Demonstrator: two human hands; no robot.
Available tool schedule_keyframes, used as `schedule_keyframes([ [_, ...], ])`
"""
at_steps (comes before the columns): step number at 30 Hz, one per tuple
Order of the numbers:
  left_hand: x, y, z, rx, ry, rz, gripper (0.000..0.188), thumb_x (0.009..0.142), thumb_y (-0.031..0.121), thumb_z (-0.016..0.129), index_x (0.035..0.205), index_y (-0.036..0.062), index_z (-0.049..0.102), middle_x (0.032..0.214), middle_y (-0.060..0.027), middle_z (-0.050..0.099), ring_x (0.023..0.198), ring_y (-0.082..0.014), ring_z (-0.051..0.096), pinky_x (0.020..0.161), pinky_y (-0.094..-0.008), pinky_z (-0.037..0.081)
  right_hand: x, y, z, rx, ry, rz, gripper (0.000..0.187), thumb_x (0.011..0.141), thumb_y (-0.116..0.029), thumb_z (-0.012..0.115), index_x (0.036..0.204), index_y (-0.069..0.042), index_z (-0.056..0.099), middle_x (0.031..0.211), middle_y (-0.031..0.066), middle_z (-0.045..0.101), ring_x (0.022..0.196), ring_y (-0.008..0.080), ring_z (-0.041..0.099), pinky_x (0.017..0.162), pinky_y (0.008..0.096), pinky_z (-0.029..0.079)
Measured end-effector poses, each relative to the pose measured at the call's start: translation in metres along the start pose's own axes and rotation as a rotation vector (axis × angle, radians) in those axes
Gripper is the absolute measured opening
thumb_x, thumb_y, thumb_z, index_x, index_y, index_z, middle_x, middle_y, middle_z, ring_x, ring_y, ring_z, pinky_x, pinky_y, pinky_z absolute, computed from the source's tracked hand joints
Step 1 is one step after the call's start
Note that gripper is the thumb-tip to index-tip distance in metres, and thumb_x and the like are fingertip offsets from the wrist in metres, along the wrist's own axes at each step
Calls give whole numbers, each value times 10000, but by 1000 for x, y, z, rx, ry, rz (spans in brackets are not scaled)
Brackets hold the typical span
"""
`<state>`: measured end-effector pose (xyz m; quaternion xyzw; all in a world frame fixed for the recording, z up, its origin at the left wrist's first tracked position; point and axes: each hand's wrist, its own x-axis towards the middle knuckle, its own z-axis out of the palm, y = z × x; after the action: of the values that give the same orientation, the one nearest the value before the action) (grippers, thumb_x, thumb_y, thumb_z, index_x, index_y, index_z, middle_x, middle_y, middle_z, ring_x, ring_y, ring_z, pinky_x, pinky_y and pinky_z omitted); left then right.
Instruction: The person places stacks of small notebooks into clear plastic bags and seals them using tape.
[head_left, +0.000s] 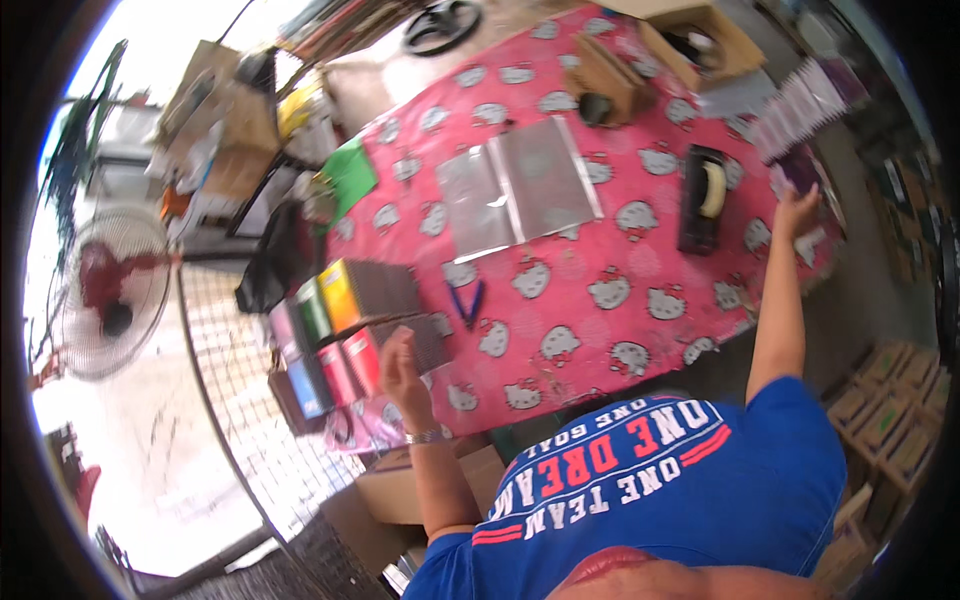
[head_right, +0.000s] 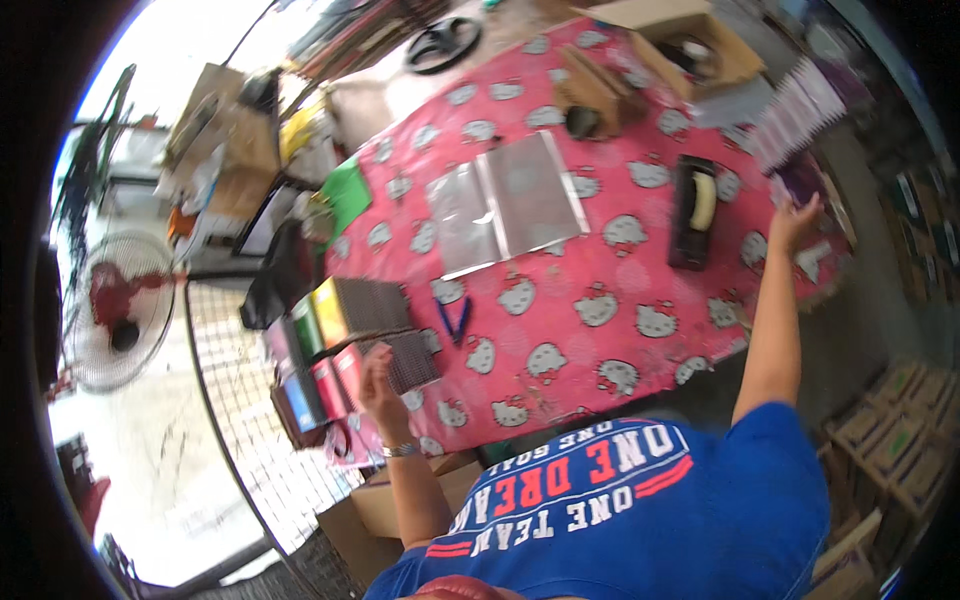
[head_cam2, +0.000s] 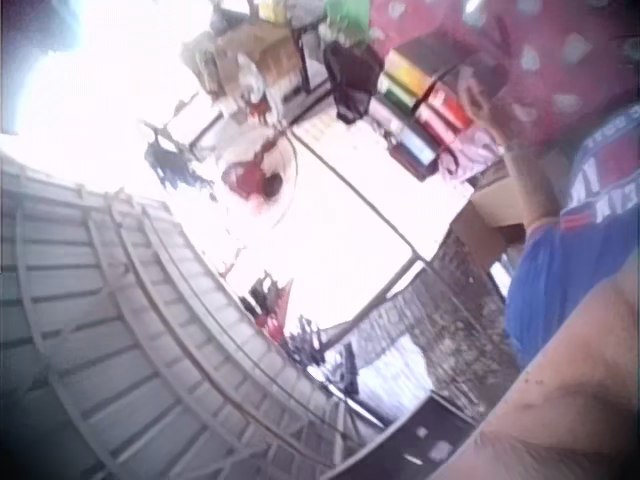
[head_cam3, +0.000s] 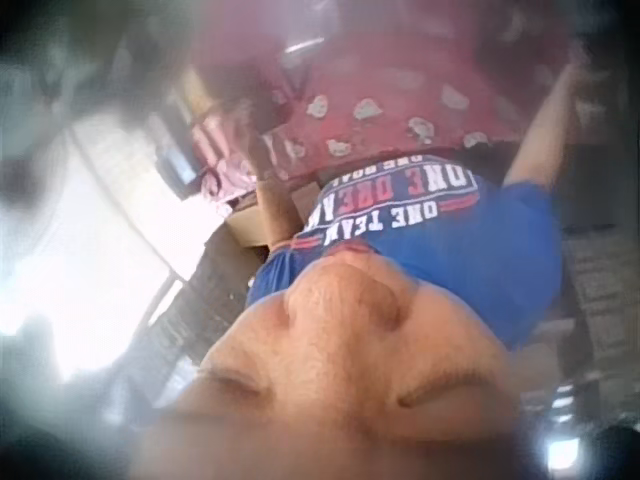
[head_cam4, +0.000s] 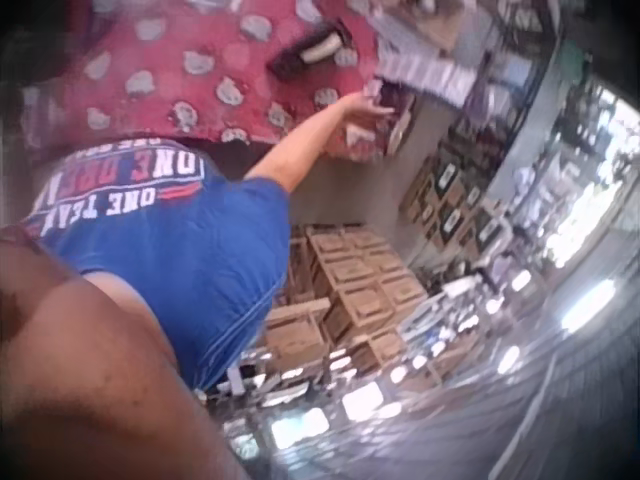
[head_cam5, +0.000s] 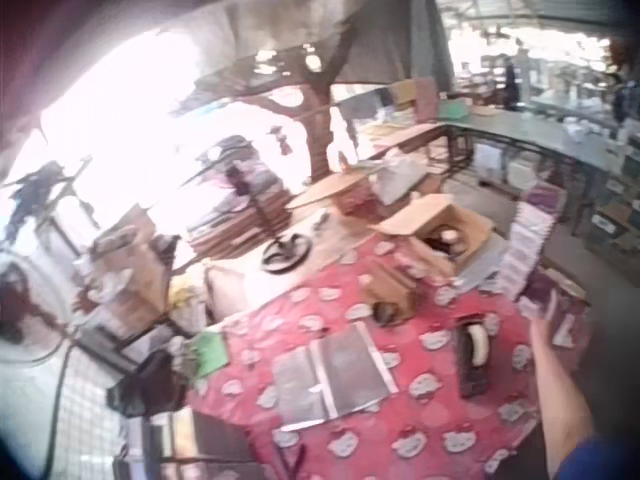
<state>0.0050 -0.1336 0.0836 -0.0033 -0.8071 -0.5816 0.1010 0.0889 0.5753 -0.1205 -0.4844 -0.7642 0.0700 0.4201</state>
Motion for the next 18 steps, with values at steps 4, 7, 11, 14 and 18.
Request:
schedule_keyframes([
  [4, 79, 11, -100, 2, 431, 49, 235, 919, 125, 532, 1029, -40, 658, 973, -81, 656, 921, -150, 585, 828, -299, 473, -131, -237, -103, 703, -628, 167, 367, 839, -89, 616, 1194, -21, 547, 1104, 129, 581, 1058, 251, 547, 884, 370, 446],
  [7, 141, -29, -187, 318, 520, 60, 240, 901, 132, 546, 1006, -45, 669, 974, -102, 675, 879, -182, 615, 808, -303, 469, -243, -385, -129, 1127, -818, -618, 248, 727, -52, 673, 971, -93, 677, 1078, 114, 577, 1018, 269, 542, 889, 373, 434],
  [11, 205, -99, -254, 863, 393, 2, 257, 858, 154, 573, 986, -53, 655, 1017, -175, 658, 956, -279, 627, 870, -355, 468, -354, -552, -156, 1188, -1010, -757, 116, 787, -220, 675, 871, -143, 695, 1096, 55, 547, 1064, 221, 511, 927, 416, 352],
  [14, 242, -144, -259, 839, 271, -126, 335, 820, 206, 639, 1011, -70, 646, 932, -186, 679, 860, -308, 652, 796, -365, 499, -411, -633, -145, 1030, -1088, -713, 203, 824, -299, 625, 907, -131, 704, 1135, 53, 526, 1136, 244, 458, 932, 450, 347],
  [18, 245, -176, -315, 707, 115, -310, 392, 794, 216, 681, 1052, -75, 637, 905, -183, 687, 814, -302, 662, 757, -360, 510, -460, -690, -178, 618, -1270, -848, 271, 834, -337, 614, 963, -119, 709, 1188, 63, 505, 1170, 266, 420, 939, 475, 340],
])
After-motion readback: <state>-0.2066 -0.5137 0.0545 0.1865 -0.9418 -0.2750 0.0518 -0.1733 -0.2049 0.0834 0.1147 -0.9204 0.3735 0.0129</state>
